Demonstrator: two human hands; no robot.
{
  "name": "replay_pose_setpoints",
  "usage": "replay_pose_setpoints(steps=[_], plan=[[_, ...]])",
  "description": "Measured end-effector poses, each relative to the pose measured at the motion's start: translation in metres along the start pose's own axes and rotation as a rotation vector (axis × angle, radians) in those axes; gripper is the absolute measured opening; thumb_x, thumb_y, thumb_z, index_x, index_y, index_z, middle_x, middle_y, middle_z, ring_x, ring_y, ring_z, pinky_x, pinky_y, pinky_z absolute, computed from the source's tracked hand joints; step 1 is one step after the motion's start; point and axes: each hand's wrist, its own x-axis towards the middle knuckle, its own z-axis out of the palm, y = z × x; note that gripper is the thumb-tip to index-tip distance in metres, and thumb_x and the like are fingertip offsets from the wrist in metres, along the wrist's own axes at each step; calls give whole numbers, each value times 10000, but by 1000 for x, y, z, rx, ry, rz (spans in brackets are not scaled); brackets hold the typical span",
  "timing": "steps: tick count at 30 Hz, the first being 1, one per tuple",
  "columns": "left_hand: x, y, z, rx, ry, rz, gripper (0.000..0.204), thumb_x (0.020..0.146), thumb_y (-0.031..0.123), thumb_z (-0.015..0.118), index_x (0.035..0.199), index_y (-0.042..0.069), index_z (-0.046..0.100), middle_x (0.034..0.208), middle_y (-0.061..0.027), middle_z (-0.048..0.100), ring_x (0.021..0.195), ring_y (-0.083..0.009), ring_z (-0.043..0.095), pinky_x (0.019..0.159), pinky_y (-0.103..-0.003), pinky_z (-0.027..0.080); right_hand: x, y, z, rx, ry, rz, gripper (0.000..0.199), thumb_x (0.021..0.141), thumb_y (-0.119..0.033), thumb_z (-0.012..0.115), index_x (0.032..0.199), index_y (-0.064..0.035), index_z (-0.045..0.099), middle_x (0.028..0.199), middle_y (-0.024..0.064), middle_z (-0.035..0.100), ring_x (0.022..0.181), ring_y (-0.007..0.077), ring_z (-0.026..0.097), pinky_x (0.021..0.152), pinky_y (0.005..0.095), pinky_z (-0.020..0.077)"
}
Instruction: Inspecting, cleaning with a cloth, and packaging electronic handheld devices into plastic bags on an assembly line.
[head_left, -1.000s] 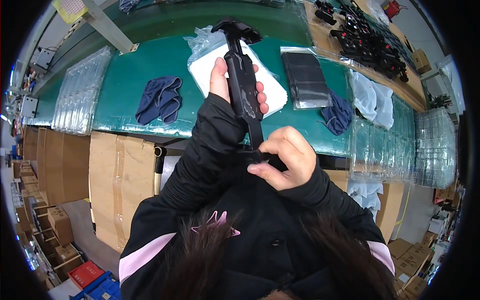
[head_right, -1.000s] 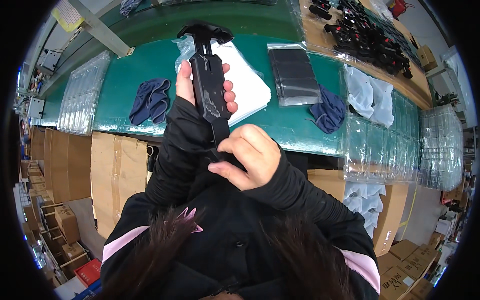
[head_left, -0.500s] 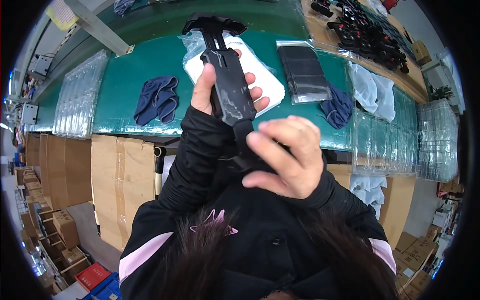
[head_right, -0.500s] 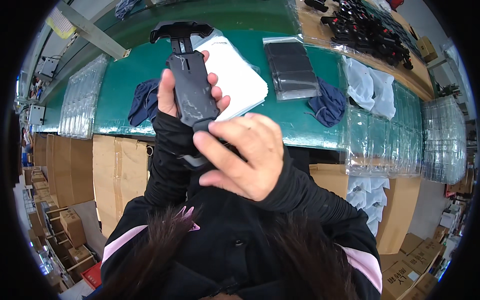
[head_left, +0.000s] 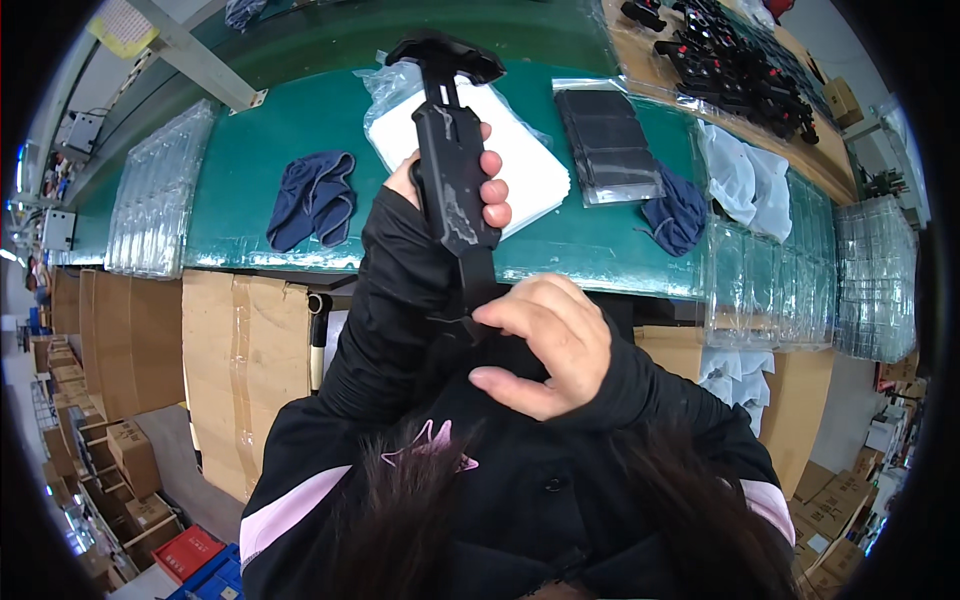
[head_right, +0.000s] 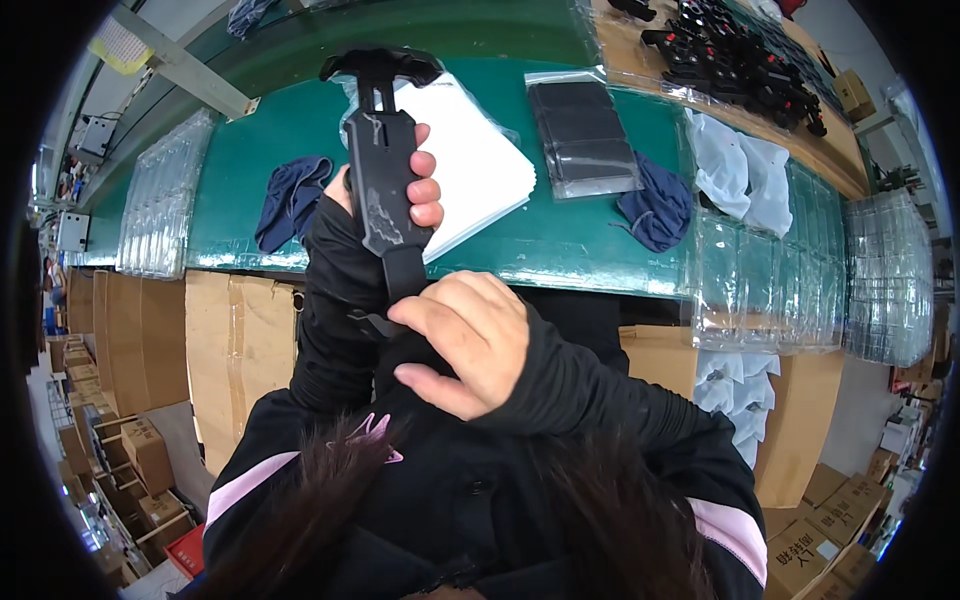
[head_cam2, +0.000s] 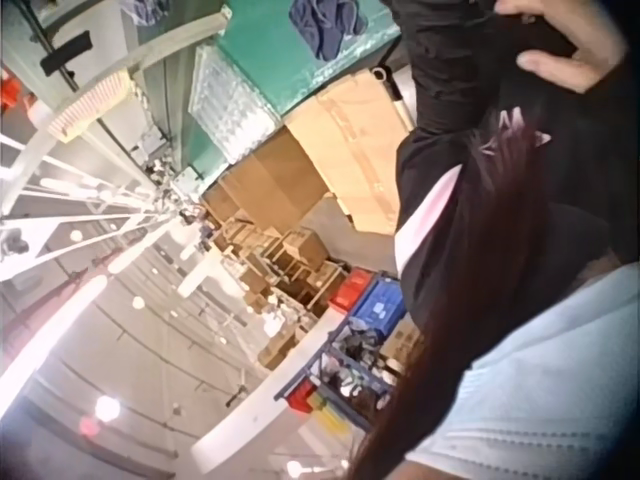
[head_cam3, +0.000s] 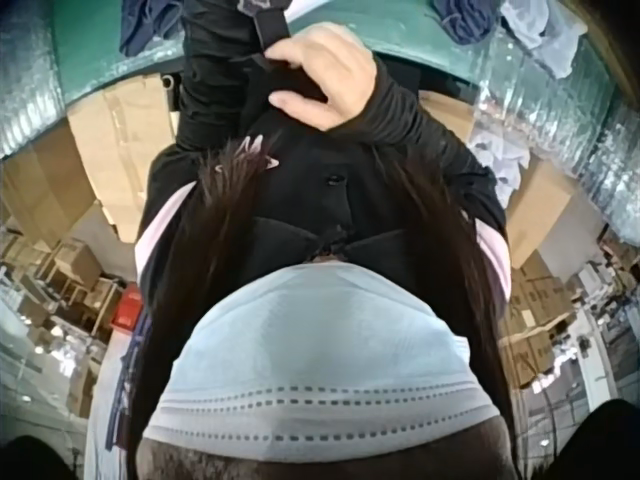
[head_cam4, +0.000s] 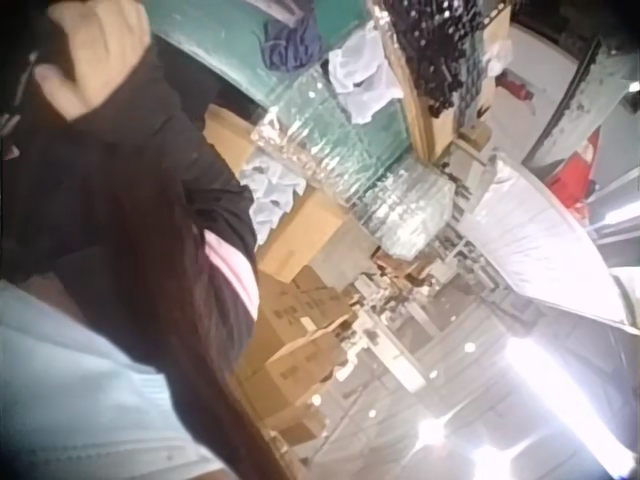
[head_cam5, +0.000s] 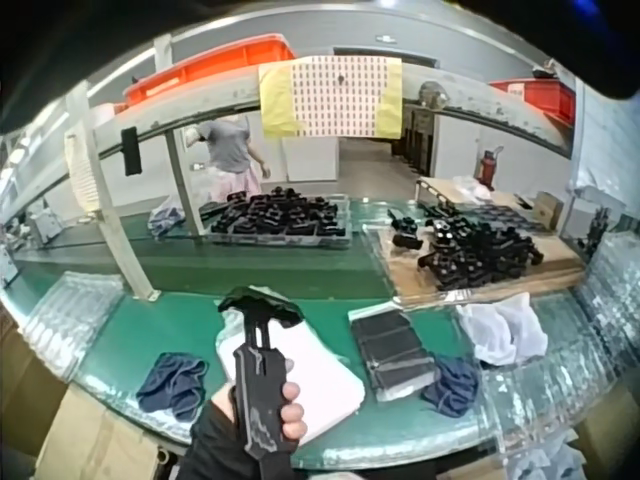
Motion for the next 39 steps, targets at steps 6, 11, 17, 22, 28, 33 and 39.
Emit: replay_pose_setpoints(steps=[6, 11, 17, 22, 28, 33, 39], plan=[[-3, -20, -7, 18, -143, 15, 562, 842, 462, 543, 1225, 61, 448, 901, -119, 603, 714, -285, 614, 615, -402, 526, -12, 10, -5, -134, -13, -109, 371, 561, -111, 774, 893, -54, 619, 798, 55, 561, 695, 224, 554, 608, 322, 428], [-35, -18, -7, 874, -56, 479, 713, 675, 156, 745, 1279, 17, 394, 990, -121, 573, 848, -236, 623, 769, -344, 511, -8, 59, -63, -244, -303, -23, 500, 673, -417, 732, 1015, -71, 620, 1083, 132, 571, 1016, 322, 545, 845, 406, 425], [-45, -39, 3, 1200, 30, 793, 543, 663, 69, 724, 1144, 1, 483, 1023, -96, 596, 914, -147, 586, 815, -287, 455, -100, 207, -133, -1085, 199, 503, 636, 755, -470, 632, 1219, -53, 509, 1229, 191, 501, 1164, 341, 455, 996, 470, 304], [-48, -35, 11, 1426, -69, 732, 247, 825, 8, 569, 1065, -34, 526, 948, -68, 606, 817, -112, 572, 741, -240, 457, -119, 178, -92, -1206, 36, 575, 659, 806, -478, 563, 1296, -56, 433, 1312, 175, 445, 1230, 306, 402, 1027, 549, 202], [-38, -50, 25, 1491, -54, 778, 242, 849, 13, 514, 1086, -35, 535, 932, -58, 609, 803, -101, 577, 720, -221, 448, -102, 112, -94, -542, 627, 516, 369, 787, -111, 652, 1134, -10, 575, 1033, 161, 628, 924, 255, 617, 810, 320, 477], [-28, -68, 31, 1604, -118, 716, 349, 764, 116, 588, 1094, 11, 543, 1057, -162, 588, 939, -291, 586, 829, -348, 449, -6, -1, -81, -436, 189, -152, 328, 683, -119, 653, 997, -34, 604, 1050, 156, 606, 972, 312, 576, 846, 412, 449], [-27, -78, 15, 1533, -239, 831, 250, 857, 187, 549, 1041, 18, 561, 933, -93, 605, 869, -200, 585, 772, -306, 469, 24, 28, -68, -273, 203, -151, 212, 726, -72, 556, 916, 5, 610, 934, 126, 645, 848, 255, 621, 810, 336, 472]])
